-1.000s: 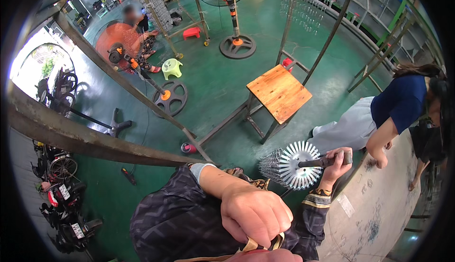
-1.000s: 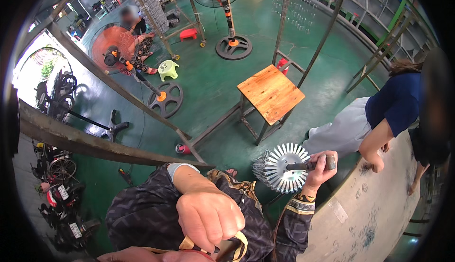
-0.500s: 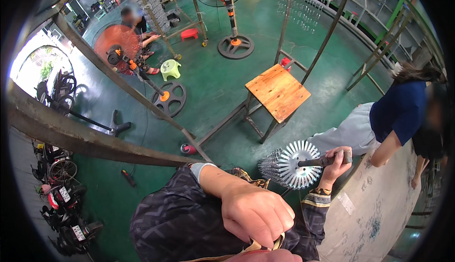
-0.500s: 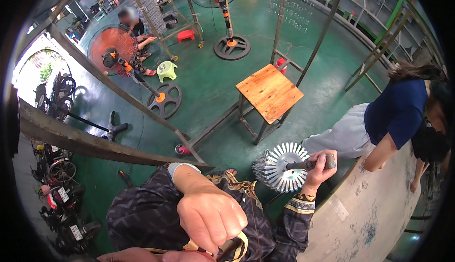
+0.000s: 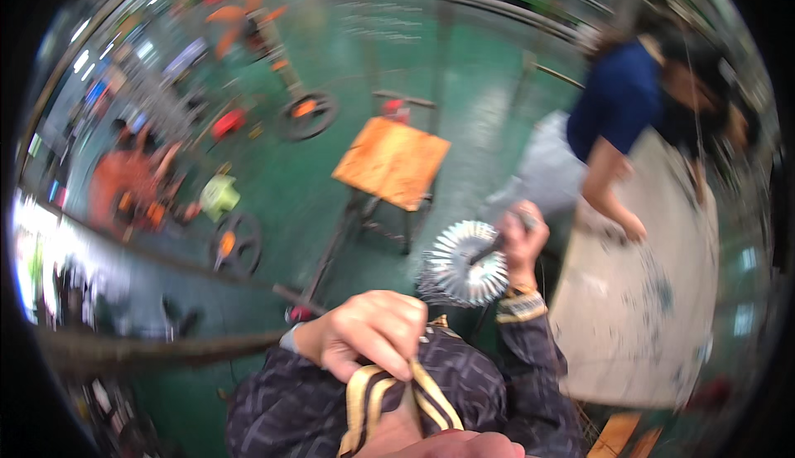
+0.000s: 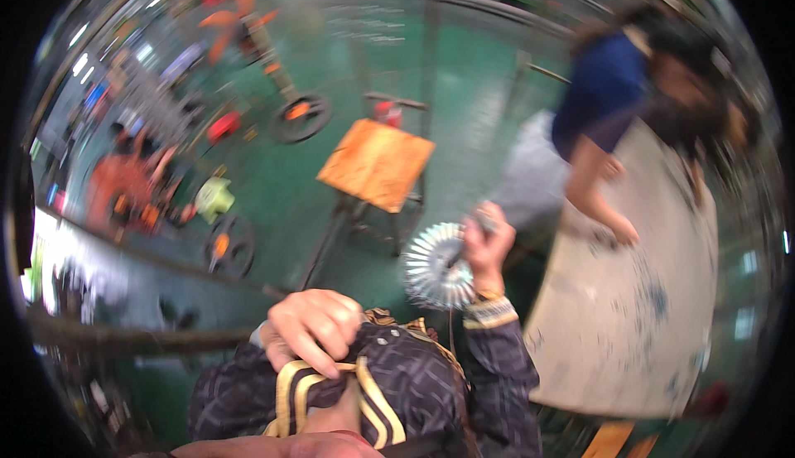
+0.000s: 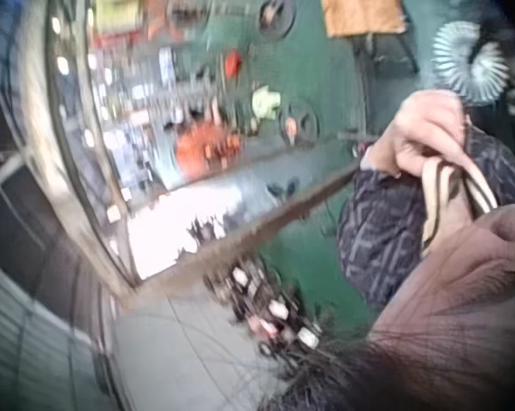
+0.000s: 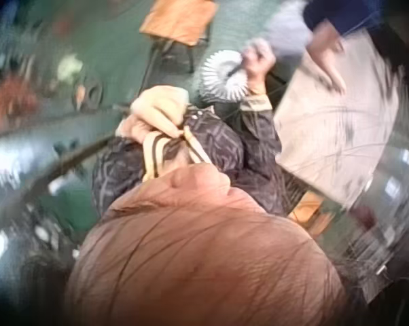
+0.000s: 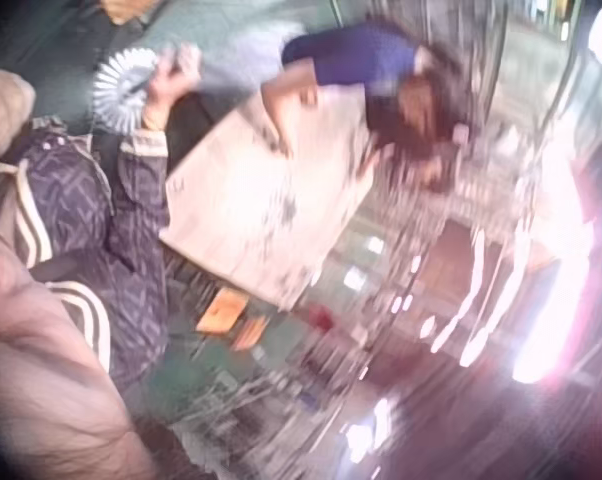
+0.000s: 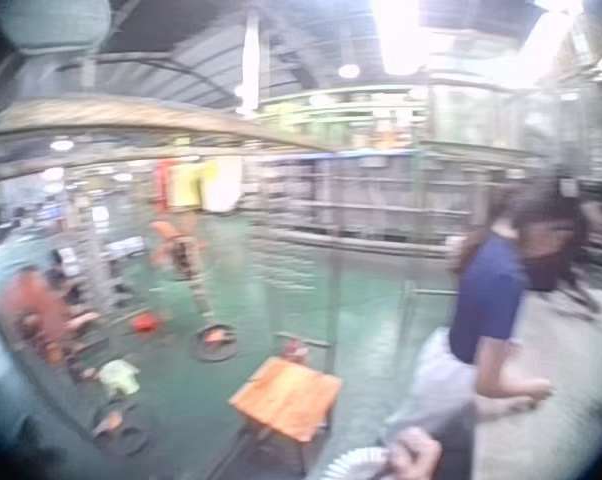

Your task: The person assembles a star-shaped light fixture by attaching small metal pieces to a central hub using a tool. They repeatedly pick up pieces and attach them to the fixture while standing in a workshop.

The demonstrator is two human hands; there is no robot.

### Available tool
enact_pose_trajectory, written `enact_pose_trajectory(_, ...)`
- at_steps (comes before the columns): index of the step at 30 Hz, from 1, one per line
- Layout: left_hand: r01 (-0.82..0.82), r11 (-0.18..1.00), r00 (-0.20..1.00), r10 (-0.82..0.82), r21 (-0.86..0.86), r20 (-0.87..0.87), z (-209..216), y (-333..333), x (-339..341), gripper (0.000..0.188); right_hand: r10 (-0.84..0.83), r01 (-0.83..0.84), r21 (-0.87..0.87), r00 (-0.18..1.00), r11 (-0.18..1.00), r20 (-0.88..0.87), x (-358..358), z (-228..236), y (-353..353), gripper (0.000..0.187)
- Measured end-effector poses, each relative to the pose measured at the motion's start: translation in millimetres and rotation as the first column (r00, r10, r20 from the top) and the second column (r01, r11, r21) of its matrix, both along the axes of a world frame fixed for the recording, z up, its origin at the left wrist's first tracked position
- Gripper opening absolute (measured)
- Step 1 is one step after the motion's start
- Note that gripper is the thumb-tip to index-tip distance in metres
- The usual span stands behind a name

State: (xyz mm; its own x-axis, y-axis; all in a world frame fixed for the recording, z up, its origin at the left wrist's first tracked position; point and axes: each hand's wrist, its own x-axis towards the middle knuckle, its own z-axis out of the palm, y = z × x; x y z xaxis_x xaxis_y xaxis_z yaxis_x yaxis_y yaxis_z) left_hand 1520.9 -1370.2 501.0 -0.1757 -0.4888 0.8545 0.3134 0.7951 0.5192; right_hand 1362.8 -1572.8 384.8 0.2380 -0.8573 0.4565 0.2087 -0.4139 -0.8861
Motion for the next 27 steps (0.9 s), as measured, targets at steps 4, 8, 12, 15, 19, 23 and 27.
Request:
enact_pose_trajectory(4,-0.099,0.979,0.993,0.110,0.176,-0.051,-14,-7,-3,0.039,-0.040,0.022,-0.167,0.993,0.986,-0.109,15,28,4,0.016)
enact_pose_trajectory(8,-0.065,0.983,0.998,0.061,0.174,0.024,-26,-32,-6,0.038,-0.012,0.006,-0.102,0.998,0.995,-0.067,13,21,2,0.018)
enact_pose_trajectory(12,-0.070,0.976,0.988,0.039,0.207,0.150,-22,-45,-9,0.042,-0.031,0.024,-0.094,0.997,0.995,-0.077,14,25,8,0.023)
enact_pose_trajectory(15,-0.065,0.973,0.974,0.013,0.222,0.227,-22,-53,-12,0.045,-0.049,0.042,-0.082,0.995,0.996,-0.091,12,24,11,0.027)
enact_pose_trajectory(19,-0.030,0.972,0.964,-0.033,0.233,0.263,-30,-67,-17,0.047,-0.127,0.121,-0.100,0.990,0.988,-0.054,2,18,10,0.025)
enact_pose_trajectory(23,-0.073,0.965,0.965,0.004,0.252,0.264,-41,-68,-3,0.051,-0.151,0.149,-0.169,0.988,0.974,-0.002,8,29,12,0.024)
enact_pose_trajectory(27,-0.057,0.951,0.971,-0.019,0.304,0.240,-54,-84,8,0.051,-0.195,0.186,-0.176,0.980,0.967,-0.032,10,28,10,0.027)
